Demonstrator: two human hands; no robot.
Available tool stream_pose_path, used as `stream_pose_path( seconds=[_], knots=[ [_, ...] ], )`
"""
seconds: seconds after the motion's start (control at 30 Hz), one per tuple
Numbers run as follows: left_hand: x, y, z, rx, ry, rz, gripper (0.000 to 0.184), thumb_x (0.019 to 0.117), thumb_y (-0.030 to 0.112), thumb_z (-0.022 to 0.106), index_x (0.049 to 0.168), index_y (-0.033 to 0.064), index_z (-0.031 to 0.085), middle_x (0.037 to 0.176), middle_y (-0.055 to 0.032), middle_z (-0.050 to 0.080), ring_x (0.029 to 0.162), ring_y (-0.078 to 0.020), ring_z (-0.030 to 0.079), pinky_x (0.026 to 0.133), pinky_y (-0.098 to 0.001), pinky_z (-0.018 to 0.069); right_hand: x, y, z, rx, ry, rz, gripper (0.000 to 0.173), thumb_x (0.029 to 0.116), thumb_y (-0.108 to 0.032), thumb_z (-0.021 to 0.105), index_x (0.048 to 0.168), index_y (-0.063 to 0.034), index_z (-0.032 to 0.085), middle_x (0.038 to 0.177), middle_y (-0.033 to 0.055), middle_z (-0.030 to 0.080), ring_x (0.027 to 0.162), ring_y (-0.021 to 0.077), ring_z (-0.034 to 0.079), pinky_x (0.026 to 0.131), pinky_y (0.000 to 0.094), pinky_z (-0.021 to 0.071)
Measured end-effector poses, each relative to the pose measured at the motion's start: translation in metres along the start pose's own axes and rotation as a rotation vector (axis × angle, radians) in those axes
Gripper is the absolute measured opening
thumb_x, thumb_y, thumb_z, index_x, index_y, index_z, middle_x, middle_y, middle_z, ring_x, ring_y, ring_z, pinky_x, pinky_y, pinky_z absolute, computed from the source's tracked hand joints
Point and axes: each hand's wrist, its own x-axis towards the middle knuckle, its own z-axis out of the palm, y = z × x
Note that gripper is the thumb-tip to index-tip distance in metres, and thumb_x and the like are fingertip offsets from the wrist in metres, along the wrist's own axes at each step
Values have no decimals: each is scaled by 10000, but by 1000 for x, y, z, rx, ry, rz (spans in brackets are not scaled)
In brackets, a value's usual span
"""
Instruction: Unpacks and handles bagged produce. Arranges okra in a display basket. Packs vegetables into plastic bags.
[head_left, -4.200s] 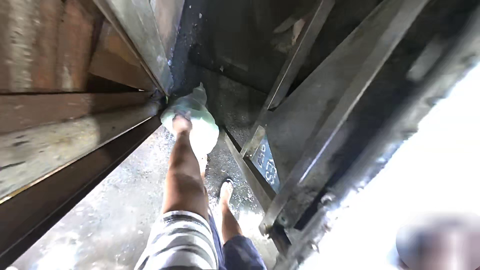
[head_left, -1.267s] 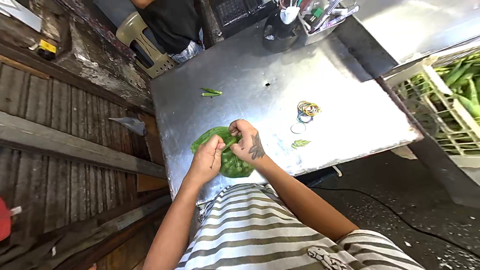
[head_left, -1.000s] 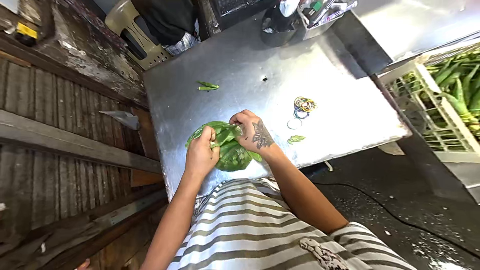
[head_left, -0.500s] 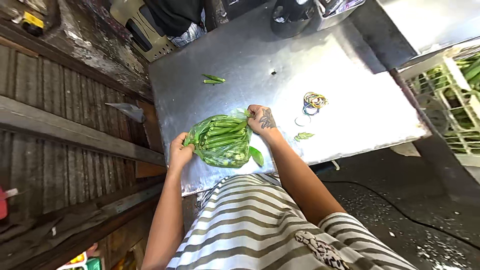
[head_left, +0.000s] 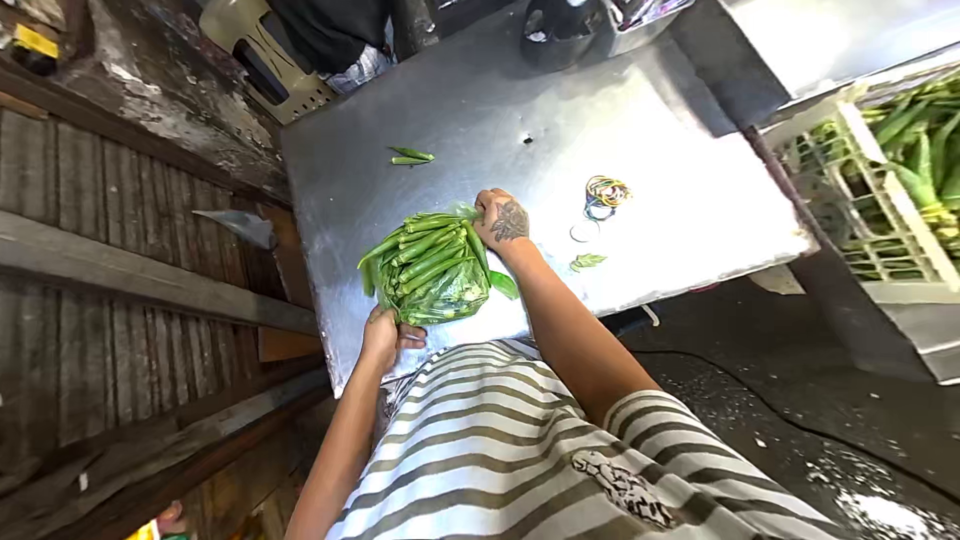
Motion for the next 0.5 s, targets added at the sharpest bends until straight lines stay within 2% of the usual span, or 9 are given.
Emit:
stream_pose_path(
  seconds=[0.1, 0.13, 0.2, 0.3, 0.37, 0.4, 0.43, 0.47, 0.5],
  knots=[
    [-19, -15, -4, -19, -132, 117, 326, 1079, 102, 305, 1292, -36, 509, 891, -181, 721, 705, -287, 725, 648, -453, 636, 8, -2, -8, 58, -118, -120, 380, 798, -217, 791, 1148, -88, 718, 1215, 195, 663, 1182, 388, 610, 956, 622, 517],
    [-19, -19, 0, 33, -131, 162, 317, 1065, 98, 330, 1272, -49, 521, 872, -175, 727, 703, -276, 731, 653, -448, 641, 8, 3, -25, 84, -192, -115, 400, 804, -190, 794, 1180, -86, 705, 1211, 195, 666, 1167, 382, 621, 952, 626, 524],
    [-21, -24, -1, 141, -73, 192, 312, 1079, 134, 373, 1315, -44, 474, 881, -144, 726, 710, -244, 741, 654, -427, 652, -5, 12, -48, 169, -331, -110, 390, 839, -143, 791, 1206, -66, 686, 1146, 190, 699, 1083, 362, 668, 919, 613, 541],
    [-23, -23, -13, 230, 12, 275, 360, 1083, 206, 442, 1363, -21, 431, 851, -72, 697, 637, -171, 706, 594, -364, 634, -22, 20, -58, 322, -343, -165, 330, 896, -124, 760, 1199, -40, 661, 1001, 164, 705, 908, 300, 687, 830, 534, 568],
    [-24, -27, -22, 289, 101, 456, 384, 1073, 234, 467, 1346, -37, 463, 848, -10, 635, 584, -72, 625, 547, -286, 584, -36, 33, -60, 424, -317, -154, 285, 932, -155, 725, 1179, -29, 656, 950, 148, 703, 863, 263, 682, 831, 503, 565],
    [-22, -29, -29, 330, 168, 576, 361, 1068, 236, 470, 1286, -52, 484, 861, 6, 598, 595, -22, 590, 550, -237, 558, -47, 38, -61, 473, -301, -135, 276, 950, -166, 710, 1179, -21, 656, 958, 149, 705, 879, 257, 684, 851, 497, 563],
    [-18, -29, -37, 393, 238, 687, 348, 1063, 235, 473, 1239, -65, 485, 904, -10, 560, 657, -2, 569, 599, -212, 539, -56, 43, -60, 513, -273, -107, 278, 971, -187, 692, 1191, -21, 654, 973, 147, 712, 896, 250, 693, 871, 491, 569],
    [-9, -29, -49, 474, 302, 769, 374, 1060, 238, 488, 1245, -86, 474, 976, -73, 551, 750, -35, 567, 672, -227, 530, -65, 47, -57, 548, -236, -76, 295, 995, -226, 669, 1208, -22, 646, 982, 142, 714, 899, 242, 696, 880, 483, 573],
    [-1, -27, -60, 570, 347, 787, 454, 1056, 251, 514, 1318, -115, 448, 1097, -192, 561, 887, -139, 587, 783, -298, 531, -75, 50, -52, 581, -190, -33, 335, 1013, -284, 649, 1226, -26, 634, 970, 135, 708, 879, 233, 689, 866, 472, 572]
  ],
)
